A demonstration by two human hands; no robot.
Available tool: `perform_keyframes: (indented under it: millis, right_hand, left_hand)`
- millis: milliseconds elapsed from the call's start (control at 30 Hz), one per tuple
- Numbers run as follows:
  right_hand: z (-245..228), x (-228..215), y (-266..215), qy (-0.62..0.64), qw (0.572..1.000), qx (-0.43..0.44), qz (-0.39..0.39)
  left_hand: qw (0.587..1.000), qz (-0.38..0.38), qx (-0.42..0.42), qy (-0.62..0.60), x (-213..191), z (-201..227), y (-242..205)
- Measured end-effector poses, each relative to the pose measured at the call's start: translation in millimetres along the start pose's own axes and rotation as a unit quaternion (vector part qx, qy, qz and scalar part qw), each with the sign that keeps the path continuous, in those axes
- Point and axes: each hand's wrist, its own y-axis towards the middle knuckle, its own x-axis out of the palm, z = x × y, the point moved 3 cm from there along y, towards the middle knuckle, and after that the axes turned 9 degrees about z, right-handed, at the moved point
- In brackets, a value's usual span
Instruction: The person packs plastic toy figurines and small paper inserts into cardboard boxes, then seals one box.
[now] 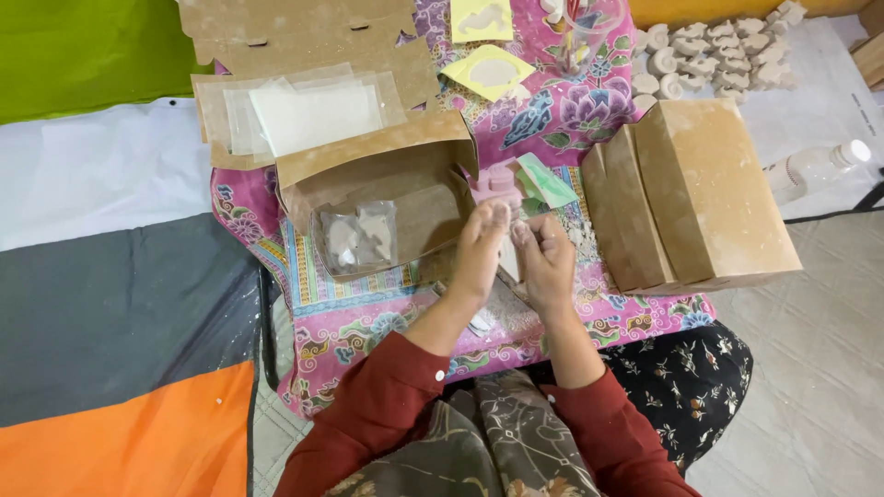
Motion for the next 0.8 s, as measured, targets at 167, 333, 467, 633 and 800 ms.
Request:
perform_keyframes:
  millis: [167,333,467,633,800]
  right_hand:
    - [-17.0,12.5,3.1,-0.372,0.895,-0.245,0.03]
    - [-47.5,24.9,26.9,-0.341,0.883,-0.318,0.054]
    - [-71.3,31.3,41.3,-0.266,0.948,-0.175,0.006]
    - [-80.5,27.3,34.5,-0.069,0.986,-0.14,0.05]
    - [-51.3,37.5,2.1,-0.097,0.933,-0.316,-0.141]
  left_hand:
    - [0.995,0.065,0.053,-0.061,11.2,10.6,-20.5]
    - [0.969,0.172,0.029,-0.174,16.4,-11.0,-8.8]
    - [0.954,0.201,-0.028,-0.221,10.8,-10.8,-1.2]
    - [0.843,0.087,-0.217,-0.484,6.6,-11.8,4.4]
    - [0.852,0.021,-0.263,-0.453,-7.8,-59.5,49.2]
